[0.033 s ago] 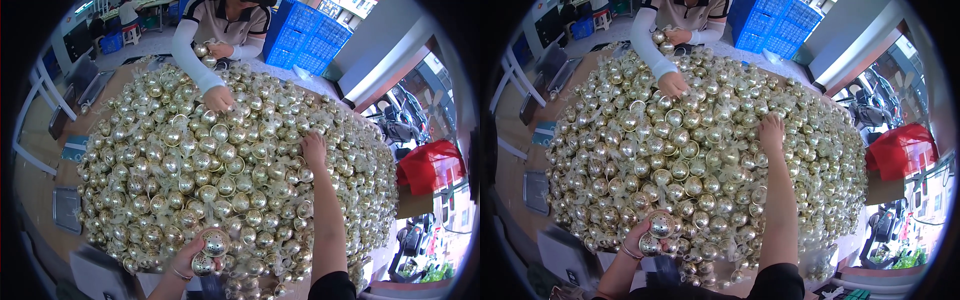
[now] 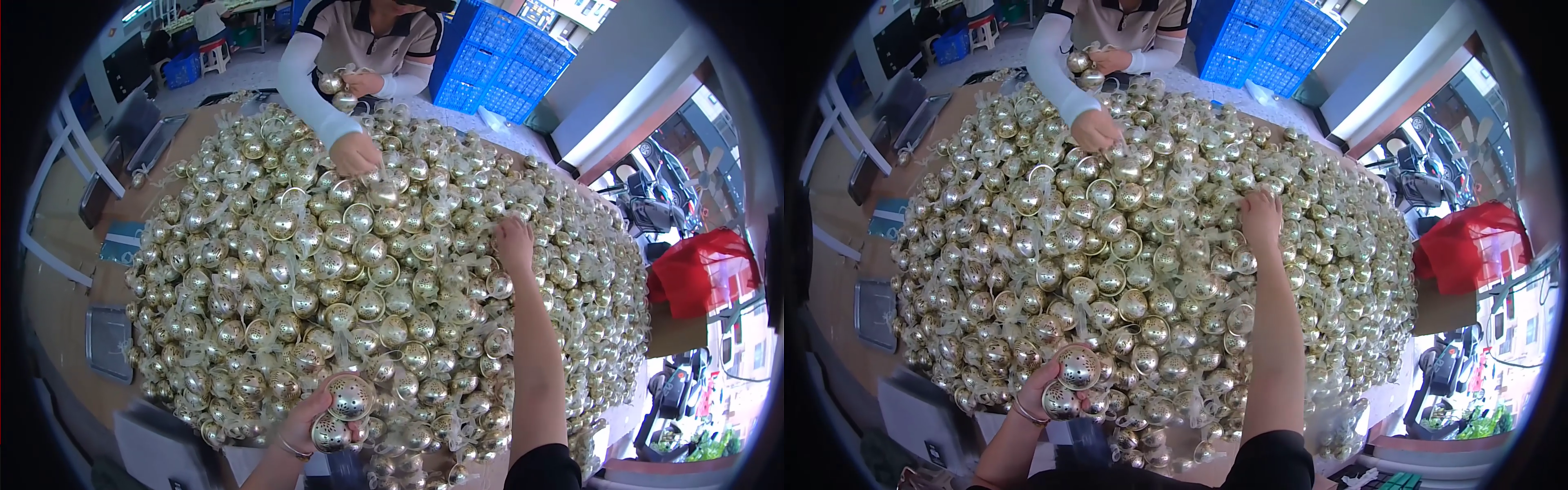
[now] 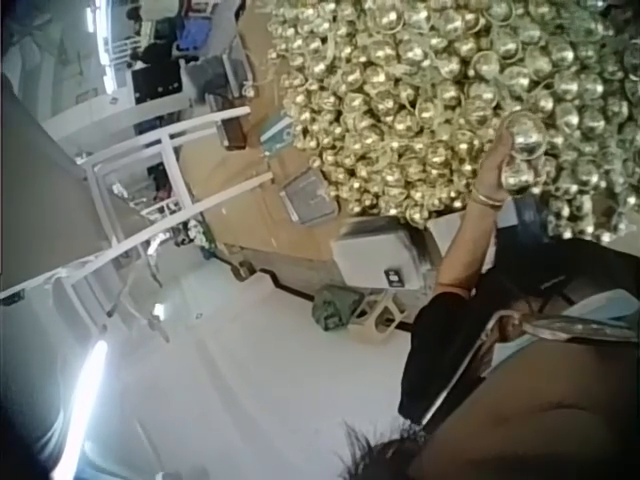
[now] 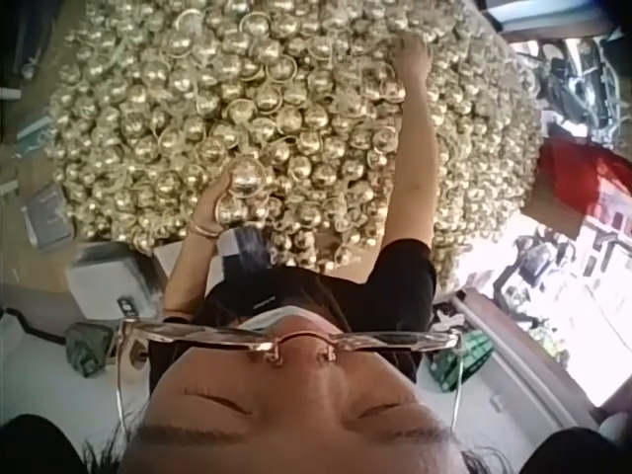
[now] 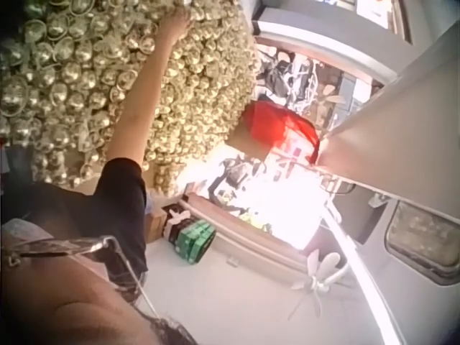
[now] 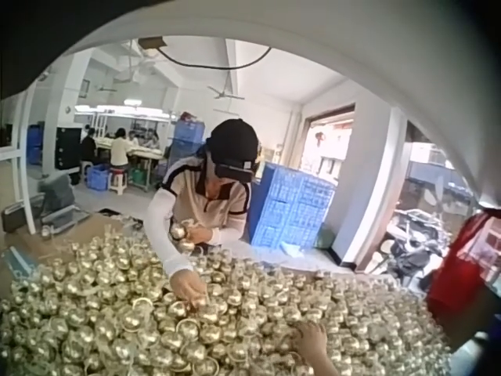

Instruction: Sorting and inspecting gold-colored Christmas ornaments into crates and bags.

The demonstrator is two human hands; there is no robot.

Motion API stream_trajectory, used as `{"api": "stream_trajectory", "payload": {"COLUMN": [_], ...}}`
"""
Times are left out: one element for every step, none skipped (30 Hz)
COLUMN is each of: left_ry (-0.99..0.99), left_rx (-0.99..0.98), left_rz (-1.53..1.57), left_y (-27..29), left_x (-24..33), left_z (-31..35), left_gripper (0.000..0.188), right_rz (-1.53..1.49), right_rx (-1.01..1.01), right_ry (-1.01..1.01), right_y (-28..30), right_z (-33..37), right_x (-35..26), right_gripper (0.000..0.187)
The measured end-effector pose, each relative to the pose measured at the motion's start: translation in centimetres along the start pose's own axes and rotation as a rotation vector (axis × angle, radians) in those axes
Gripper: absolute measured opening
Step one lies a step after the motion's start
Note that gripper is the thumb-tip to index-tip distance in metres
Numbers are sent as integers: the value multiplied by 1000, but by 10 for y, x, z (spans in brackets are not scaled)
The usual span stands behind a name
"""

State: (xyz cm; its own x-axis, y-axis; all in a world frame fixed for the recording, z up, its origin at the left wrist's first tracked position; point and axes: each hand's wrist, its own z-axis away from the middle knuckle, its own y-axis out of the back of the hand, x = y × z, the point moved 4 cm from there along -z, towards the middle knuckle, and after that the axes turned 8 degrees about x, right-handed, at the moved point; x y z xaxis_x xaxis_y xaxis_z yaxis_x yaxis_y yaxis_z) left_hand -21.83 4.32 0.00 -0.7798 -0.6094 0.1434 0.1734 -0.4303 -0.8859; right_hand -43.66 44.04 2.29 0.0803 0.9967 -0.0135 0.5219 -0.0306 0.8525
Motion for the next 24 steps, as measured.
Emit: {"api": "stream_trajectory", "payload": {"left_ry": [-18,-16,-30,-44,-43,-63,-83,-78,-73,-68,-70,-79,-88,-95,-98,-103,-107,-107,-106,-102,-111,-125,-140,-178], "left_rx": [34,30,31,32,34,23,13,8,10,13,5,16,28,37,51,64,66,66,66,55,51,55,66,104], "left_rz": [-15,-13,-26,-39,-37,-42,-48,-51,-49,-48,-51,-60,-69,-71,-65,-60,-62,-57,-52,-51,-32,-14,-12,-25], "left_y": [4,4,3,3,3,3,4,3,4,4,2,0,-2,0,1,2,3,4,5,4,2,1,2,5], "left_x": [3,4,6,8,8,9,9,9,9,9,9,9,10,11,12,13,13,13,14,14,14,15,18,22], "left_z": [4,5,7,7,7,6,7,5,4,3,4,5,6,6,6,6,7,7,7,7,6,6,11,20], "left_gripper": [59,59,59,60,60,60,60,60,60,60,60,61,61,61,61,61,61,60,60,60,59,59,59,58], "right_rz": [-348,-344,-764,-1186,-1555,-1555,-1567,-1574,-1672,-1670,-1557,-1436,-1239,-1247,-941,-638,-642,-449,-251,-242,-77,80,66,-401], "right_rx": [-189,-187,-55,89,99,97,149,213,272,279,96,-81,-128,-136,-248,-346,-347,-438,-520,-513,-462,-414,-416,-417], "right_ry": [-409,-408,-614,-809,-902,-904,-988,-1069,-1056,-1058,-1075,-1084,-1111,-1112,-946,-770,-769,-522,-276,-277,-175,-69,-57,-393], "right_y": [4,9,14,17,22,27,31,36,33,25,22,19,9,0,-1,-2,-11,-23,-37,-49,-58,-62,-53,-29], "right_z": [0,0,3,7,6,5,6,5,2,2,-2,-5,-6,-7,-11,-16,-19,-26,-28,-26,-26,-27,-25,-19], "right_x": [0,4,15,26,27,26,28,32,37,46,48,50,48,29,12,2,5,11,18,37,60,68,54,31], "right_gripper": [27,27,27,27,23,23,21,21,24,24,29,34,37,37,35,33,33,30,27,27,24,21,21,20]}}
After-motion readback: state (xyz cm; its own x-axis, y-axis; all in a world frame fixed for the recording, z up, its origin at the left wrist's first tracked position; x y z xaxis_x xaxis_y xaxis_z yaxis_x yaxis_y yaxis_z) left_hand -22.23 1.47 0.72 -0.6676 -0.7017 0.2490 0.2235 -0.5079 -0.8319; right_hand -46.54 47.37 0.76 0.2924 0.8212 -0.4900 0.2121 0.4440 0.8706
